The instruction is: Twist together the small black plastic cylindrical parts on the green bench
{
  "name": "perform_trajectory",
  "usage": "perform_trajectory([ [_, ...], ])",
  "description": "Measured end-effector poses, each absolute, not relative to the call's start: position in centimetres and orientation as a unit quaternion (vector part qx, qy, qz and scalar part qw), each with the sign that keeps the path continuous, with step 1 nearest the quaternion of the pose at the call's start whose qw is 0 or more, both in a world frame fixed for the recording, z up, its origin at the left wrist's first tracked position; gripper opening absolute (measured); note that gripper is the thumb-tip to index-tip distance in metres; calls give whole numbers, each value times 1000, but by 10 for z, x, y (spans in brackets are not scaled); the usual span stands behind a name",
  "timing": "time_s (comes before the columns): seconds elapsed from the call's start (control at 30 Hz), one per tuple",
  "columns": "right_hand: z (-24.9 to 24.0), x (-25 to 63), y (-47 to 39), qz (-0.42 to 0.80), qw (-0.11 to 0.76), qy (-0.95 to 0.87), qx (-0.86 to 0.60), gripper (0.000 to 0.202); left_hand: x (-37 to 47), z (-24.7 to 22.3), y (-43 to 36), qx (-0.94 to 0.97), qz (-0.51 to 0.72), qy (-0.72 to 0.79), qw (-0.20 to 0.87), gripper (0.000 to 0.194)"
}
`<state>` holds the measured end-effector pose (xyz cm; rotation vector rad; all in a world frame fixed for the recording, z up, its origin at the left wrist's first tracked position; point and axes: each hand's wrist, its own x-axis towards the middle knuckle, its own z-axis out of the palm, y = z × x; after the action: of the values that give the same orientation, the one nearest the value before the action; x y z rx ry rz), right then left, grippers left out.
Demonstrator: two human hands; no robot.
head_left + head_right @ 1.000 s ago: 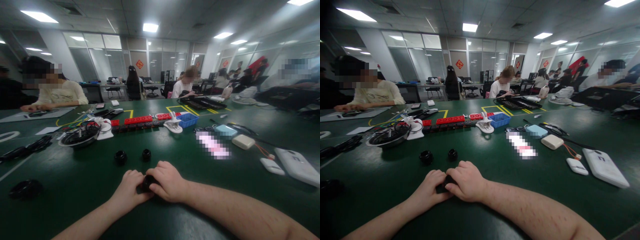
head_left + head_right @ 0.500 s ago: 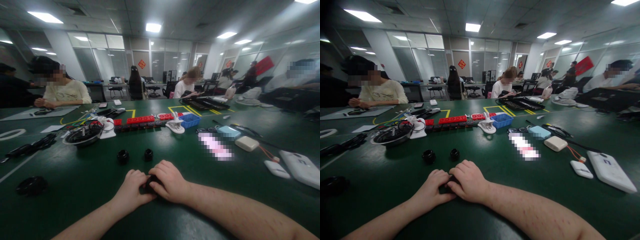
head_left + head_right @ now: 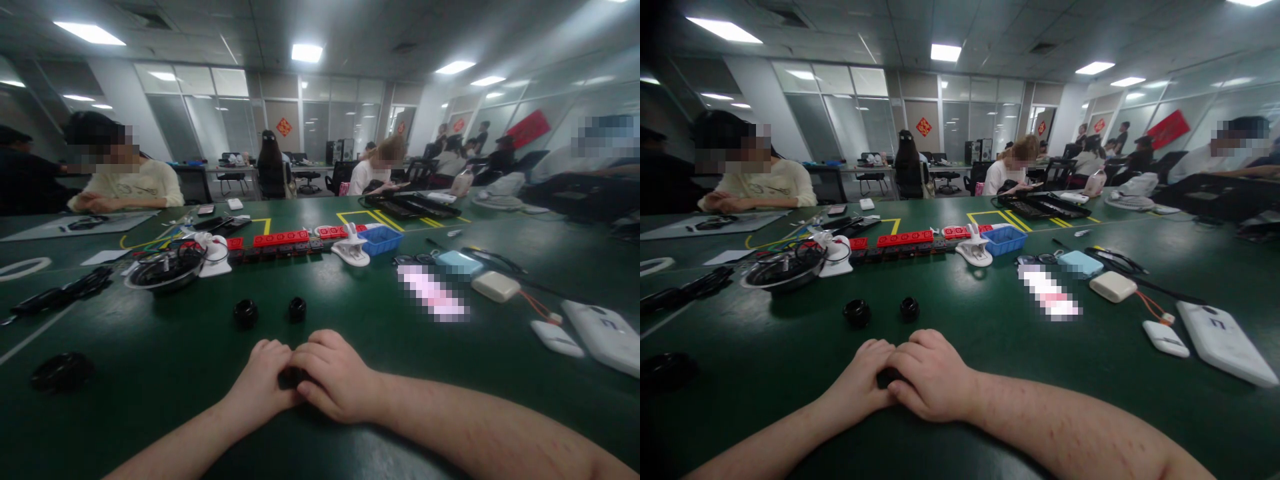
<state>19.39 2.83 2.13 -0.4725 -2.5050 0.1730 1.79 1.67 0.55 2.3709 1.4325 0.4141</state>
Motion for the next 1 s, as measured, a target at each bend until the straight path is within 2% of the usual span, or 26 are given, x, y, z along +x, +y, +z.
perform_trajectory([
  [0.3, 18, 194, 28, 64, 314, -933, -161, 31, 19, 9, 16, 831, 146, 504, 185, 19],
  [1.0, 23, 196, 31, 70, 274, -928, -242, 25, 19, 11, 14, 833, 135, 510, 168, 25],
])
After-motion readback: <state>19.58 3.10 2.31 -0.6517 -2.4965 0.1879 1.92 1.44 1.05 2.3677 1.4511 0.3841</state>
